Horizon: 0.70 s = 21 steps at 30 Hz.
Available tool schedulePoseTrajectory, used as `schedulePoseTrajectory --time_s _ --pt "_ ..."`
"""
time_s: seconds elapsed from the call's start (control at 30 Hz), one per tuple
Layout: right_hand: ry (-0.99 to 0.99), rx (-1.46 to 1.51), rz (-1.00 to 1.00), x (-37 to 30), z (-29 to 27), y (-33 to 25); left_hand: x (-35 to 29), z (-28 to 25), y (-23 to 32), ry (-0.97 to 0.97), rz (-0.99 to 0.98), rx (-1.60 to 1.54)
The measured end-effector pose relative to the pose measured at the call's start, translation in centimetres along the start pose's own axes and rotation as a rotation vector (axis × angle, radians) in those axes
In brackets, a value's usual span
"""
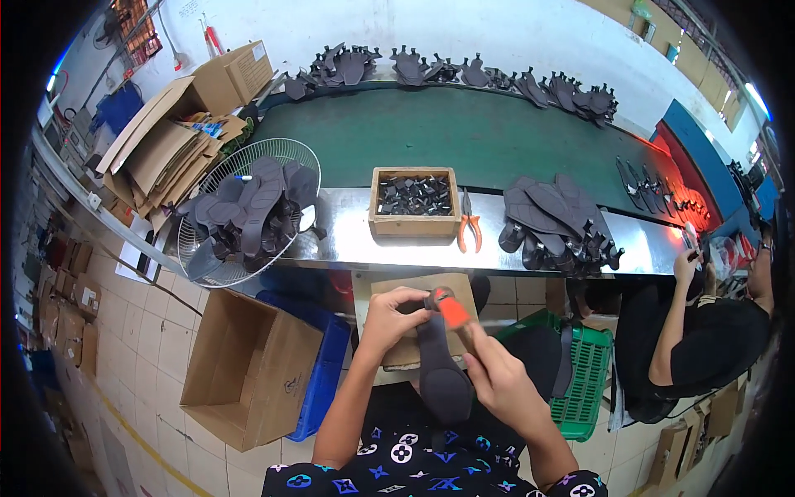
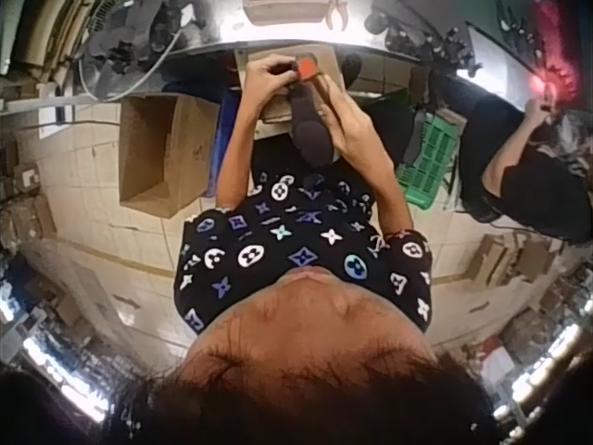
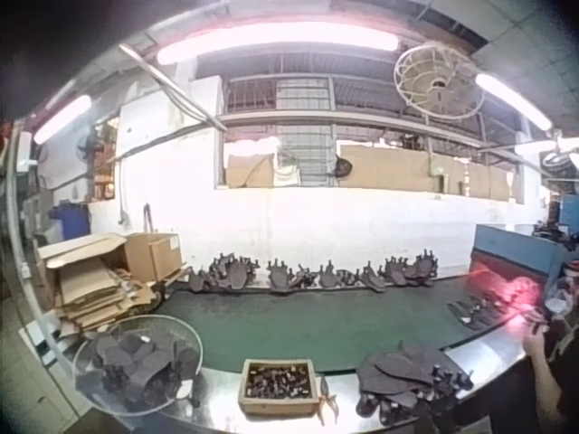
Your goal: Assembling shoe components by attaching uppers to soles using a cobbler's hammer and pliers.
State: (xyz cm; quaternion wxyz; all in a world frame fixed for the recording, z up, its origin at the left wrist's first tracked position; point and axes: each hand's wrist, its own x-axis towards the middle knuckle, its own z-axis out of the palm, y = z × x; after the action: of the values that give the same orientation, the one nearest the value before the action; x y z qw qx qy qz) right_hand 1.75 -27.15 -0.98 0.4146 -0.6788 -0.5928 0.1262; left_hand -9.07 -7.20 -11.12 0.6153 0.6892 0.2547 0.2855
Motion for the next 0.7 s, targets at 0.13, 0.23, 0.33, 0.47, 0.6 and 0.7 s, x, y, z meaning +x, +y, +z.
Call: schedulePoseTrajectory --time_s 0.13,0.23,0.33,0.47,0.6,0.7 --pt "-0.059 -0.006 -0.022 0.7 -0.8 0.1 -0.2 -0.5 0.1 -0.027 0.046 0.106" --pt "0.11 -0.145 -0.293 0.7 -4.1 -3.0 -1.0 -1.3 -0.2 -0.062 0.146 0.491" --pt "0.121 -0.188 -0.316 -0.2 -2.9 -1.8 -1.5 -1.0 0.2 -0.081 0.192 0.79" --pt "-0.071 -0.11 -0.046 0.0 1.6 3.3 -1.4 -1.0 -0.5 -0.095 0.121 0.831" --pt "0.139 -0.266 -0.327 1.1 -2.5 -1.5 -1.7 -1.7 -0.3 -0.082 0.137 0.81" --pt "0.142 -0.178 -0.24 0.4 -1.0 -0.7 -1.8 -0.9 1.0 -0.061 0.104 0.671"
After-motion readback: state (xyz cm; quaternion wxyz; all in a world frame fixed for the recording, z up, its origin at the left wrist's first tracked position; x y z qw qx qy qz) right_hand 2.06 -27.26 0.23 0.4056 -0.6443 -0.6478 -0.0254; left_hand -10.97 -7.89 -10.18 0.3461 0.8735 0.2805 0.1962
